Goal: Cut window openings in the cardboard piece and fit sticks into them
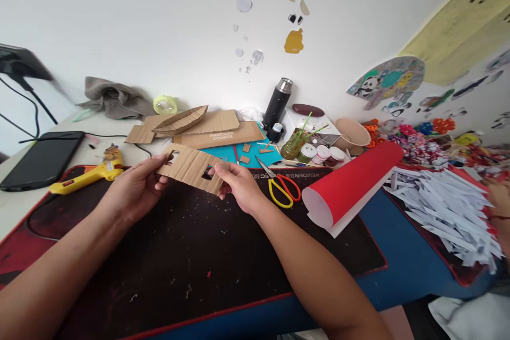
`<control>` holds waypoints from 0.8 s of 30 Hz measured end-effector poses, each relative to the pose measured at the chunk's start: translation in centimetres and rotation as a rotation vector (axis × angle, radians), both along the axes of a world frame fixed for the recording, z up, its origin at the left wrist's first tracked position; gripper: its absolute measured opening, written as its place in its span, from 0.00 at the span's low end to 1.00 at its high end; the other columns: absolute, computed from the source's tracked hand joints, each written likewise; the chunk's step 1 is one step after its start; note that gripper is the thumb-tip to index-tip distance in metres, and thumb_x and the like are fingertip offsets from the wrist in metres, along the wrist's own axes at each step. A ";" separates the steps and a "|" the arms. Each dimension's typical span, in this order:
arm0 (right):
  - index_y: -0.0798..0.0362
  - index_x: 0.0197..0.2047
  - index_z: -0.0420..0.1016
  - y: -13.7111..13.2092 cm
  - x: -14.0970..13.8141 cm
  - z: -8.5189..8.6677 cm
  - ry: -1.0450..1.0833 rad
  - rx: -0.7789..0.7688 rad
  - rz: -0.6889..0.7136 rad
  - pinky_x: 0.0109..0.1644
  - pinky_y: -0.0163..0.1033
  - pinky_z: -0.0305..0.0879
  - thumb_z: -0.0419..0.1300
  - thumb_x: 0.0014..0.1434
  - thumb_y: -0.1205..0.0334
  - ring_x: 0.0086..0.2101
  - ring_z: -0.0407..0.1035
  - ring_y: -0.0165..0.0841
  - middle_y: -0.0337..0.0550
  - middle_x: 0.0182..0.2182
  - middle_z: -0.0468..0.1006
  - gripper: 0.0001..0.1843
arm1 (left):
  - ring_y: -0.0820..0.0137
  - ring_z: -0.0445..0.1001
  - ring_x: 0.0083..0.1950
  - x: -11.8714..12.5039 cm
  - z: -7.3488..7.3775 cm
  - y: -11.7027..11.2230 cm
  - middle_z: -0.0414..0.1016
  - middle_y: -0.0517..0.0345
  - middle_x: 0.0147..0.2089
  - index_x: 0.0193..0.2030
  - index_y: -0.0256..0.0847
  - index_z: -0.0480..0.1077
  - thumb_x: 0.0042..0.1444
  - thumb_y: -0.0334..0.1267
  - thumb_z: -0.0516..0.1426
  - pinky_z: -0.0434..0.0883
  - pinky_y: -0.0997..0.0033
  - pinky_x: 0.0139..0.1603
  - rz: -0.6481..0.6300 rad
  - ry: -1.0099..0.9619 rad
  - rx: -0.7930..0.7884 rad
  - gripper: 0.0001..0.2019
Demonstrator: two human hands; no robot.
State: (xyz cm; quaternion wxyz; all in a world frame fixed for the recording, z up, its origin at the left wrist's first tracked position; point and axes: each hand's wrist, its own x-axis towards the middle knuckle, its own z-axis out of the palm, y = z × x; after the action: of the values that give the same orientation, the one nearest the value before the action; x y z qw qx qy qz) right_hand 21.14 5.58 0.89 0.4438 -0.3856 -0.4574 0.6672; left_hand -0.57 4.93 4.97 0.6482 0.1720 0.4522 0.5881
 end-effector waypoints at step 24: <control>0.51 0.34 0.80 0.0 0.1 0.1 0.124 -0.026 0.062 0.25 0.35 0.61 0.74 0.53 0.31 0.22 0.68 0.28 0.34 0.21 0.75 0.30 | 0.79 0.65 0.22 -0.9 -1.5 0.5 0.70 0.59 0.33 0.45 0.30 0.77 0.61 0.23 0.60 0.71 0.82 0.18 -0.253 -0.036 0.156 0.08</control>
State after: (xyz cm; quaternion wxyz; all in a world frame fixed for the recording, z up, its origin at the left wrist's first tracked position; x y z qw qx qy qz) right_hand 21.21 5.62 0.98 0.4456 -0.3346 -0.4321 0.7091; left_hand -1.46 5.41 3.43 0.7098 0.2669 0.3681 0.5380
